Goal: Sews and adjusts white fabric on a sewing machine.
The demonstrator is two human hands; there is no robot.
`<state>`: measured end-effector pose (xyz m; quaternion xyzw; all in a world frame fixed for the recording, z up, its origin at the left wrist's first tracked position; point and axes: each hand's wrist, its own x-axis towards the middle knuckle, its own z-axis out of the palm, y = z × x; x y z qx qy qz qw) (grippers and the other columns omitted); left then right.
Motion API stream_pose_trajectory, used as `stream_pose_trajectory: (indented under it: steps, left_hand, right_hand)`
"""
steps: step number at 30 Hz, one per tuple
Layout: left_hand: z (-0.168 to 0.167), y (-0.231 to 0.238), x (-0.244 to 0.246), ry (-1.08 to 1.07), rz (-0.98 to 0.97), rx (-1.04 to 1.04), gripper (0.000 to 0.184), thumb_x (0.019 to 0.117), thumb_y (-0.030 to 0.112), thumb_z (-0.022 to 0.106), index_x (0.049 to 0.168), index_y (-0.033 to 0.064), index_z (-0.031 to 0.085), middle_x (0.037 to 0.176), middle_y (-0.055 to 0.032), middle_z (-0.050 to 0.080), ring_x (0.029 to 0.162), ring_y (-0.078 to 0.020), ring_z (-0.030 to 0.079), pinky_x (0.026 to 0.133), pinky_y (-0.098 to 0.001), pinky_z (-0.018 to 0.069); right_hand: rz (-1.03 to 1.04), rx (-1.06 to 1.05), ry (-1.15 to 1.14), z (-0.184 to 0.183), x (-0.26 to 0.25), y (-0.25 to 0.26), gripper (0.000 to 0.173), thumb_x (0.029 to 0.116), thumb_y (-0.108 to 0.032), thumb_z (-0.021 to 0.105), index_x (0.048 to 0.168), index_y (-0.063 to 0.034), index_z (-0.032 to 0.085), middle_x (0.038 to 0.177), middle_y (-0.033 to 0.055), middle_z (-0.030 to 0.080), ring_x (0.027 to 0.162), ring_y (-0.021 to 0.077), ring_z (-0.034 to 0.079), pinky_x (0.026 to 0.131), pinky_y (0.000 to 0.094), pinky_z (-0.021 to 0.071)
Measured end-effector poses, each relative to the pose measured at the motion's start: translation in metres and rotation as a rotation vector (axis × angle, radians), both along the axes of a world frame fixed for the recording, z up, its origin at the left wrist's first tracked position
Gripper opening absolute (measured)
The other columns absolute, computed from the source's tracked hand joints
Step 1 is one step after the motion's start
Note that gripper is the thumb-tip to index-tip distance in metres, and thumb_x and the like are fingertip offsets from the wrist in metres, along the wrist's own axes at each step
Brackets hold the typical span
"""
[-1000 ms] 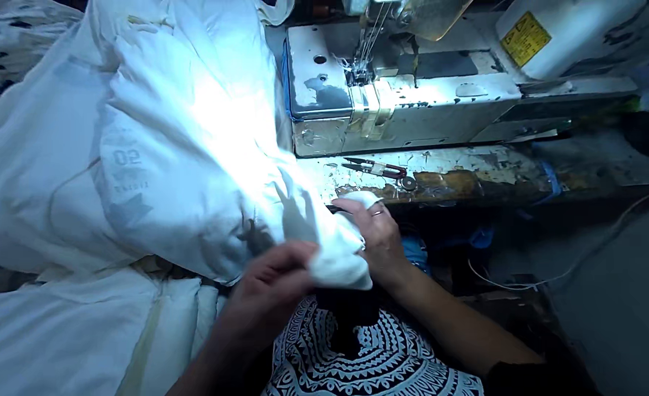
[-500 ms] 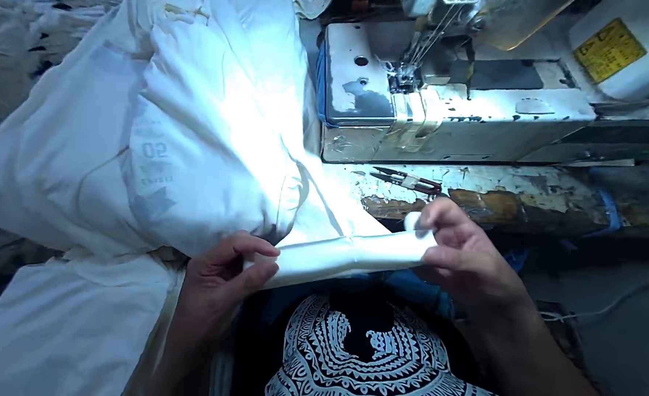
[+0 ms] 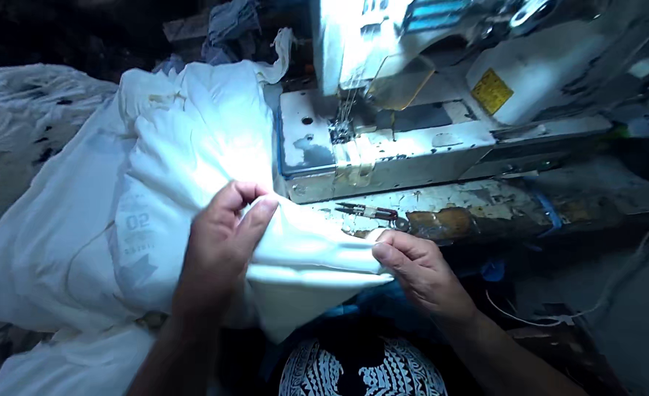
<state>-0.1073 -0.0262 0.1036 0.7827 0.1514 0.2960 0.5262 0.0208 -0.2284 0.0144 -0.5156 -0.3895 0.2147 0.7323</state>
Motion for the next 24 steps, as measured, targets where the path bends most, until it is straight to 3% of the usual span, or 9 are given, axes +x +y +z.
stream_pose_trajectory:
  steps: [2,3,5,6,7,9,10,14,24]
  left_hand:
    - [0.014,0.028,0.045,0.122,0.018,0.481,0.007,0.0978,0.015,0.062,0.093,0.0123,0.068,0.082,0.0082,0.063,0.067,0.0045,0.056,0.060,-0.0129,0.0460]
    - [0.015,0.040,0.071,0.212,0.003,0.635,0.012,0.0970,0.016,0.062,0.091,0.0105,0.070,0.085,0.0030,0.066,0.073,-0.0024,0.059,0.067,-0.0224,0.0488]
    - [0.013,0.054,0.122,0.345,-0.096,0.765,0.018,0.1003,0.015,0.061,0.093,0.0022,0.071,0.091,-0.0122,0.068,0.081,-0.0234,0.065,0.074,-0.0469,0.0506]
    - [0.011,0.059,0.146,0.339,-0.141,0.795,0.019,0.1004,0.015,0.061,0.096,-0.0005,0.071,0.093,-0.0167,0.069,0.085,-0.0295,0.066,0.076,-0.0528,0.0504]
    - [0.008,0.064,0.167,0.281,-0.163,0.811,0.020,0.0977,0.015,0.062,0.100,-0.0020,0.072,0.096,-0.0190,0.071,0.089,-0.0314,0.069,0.079,-0.0545,0.0513]
    - [0.001,0.071,0.195,0.179,-0.182,0.804,0.028,0.0919,0.018,0.067,0.112,-0.0014,0.069,0.106,-0.0170,0.070,0.102,-0.0231,0.067,0.092,-0.0443,0.0515]
    - [0.000,0.073,0.200,0.145,-0.189,0.799,0.032,0.0911,0.017,0.069,0.115,-0.0042,0.068,0.109,-0.0199,0.070,0.107,-0.0240,0.066,0.096,-0.0433,0.0499]
    - [-0.004,0.076,0.200,0.125,-0.173,0.820,0.035,0.0903,0.017,0.071,0.116,-0.0058,0.067,0.112,-0.0219,0.069,0.110,-0.0238,0.064,0.098,-0.0400,0.0475]
    - [-0.013,0.087,0.219,0.167,-0.115,0.679,0.053,0.0889,0.024,0.075,0.130,-0.0058,0.060,0.126,-0.0250,0.065,0.124,-0.0338,0.060,0.108,-0.0522,0.0435]
  right_hand:
    - [0.063,0.027,0.237,-0.004,0.009,0.011,0.024,0.1004,-0.021,0.062,0.077,-0.0191,0.069,0.074,-0.0140,0.062,0.072,-0.0067,0.058,0.069,0.0134,0.0493]
    - [0.066,0.030,0.309,-0.006,0.014,0.017,0.026,0.0984,-0.018,0.063,0.072,-0.0197,0.067,0.071,-0.0144,0.061,0.069,-0.0067,0.056,0.067,0.0137,0.0482]
    - [0.033,0.015,0.369,-0.007,0.028,0.029,0.031,0.0974,-0.010,0.058,0.068,-0.0184,0.064,0.068,-0.0125,0.060,0.066,-0.0050,0.056,0.065,0.0151,0.0483]
    - [0.005,0.008,0.370,-0.005,0.035,0.036,0.033,0.0977,-0.007,0.055,0.068,-0.0178,0.064,0.068,-0.0118,0.061,0.065,-0.0042,0.058,0.064,0.0156,0.0498]
    - [-0.018,0.010,0.366,-0.003,0.042,0.042,0.034,0.0978,-0.005,0.051,0.069,-0.0169,0.065,0.067,-0.0108,0.064,0.065,-0.0031,0.061,0.064,0.0166,0.0531]
    - [-0.020,0.021,0.337,0.002,0.050,0.051,0.035,0.0997,-0.003,0.048,0.073,-0.0131,0.068,0.069,-0.0081,0.068,0.065,-0.0006,0.066,0.064,0.0182,0.0576]
    - [-0.014,0.023,0.315,0.003,0.052,0.055,0.035,0.1005,-0.002,0.047,0.074,-0.0112,0.068,0.069,-0.0070,0.070,0.065,-0.0003,0.067,0.064,0.0183,0.0580]
    - [-0.037,0.029,0.274,0.000,0.048,0.061,0.035,0.1008,-0.001,0.046,0.074,-0.0079,0.068,0.068,-0.0059,0.070,0.065,-0.0004,0.068,0.065,0.0177,0.0581]
    - [-0.123,-0.073,0.231,0.006,0.053,0.070,0.037,0.1071,-0.005,0.045,0.078,0.0009,0.067,0.066,0.0025,0.069,0.061,0.0062,0.068,0.064,0.0218,0.0597]
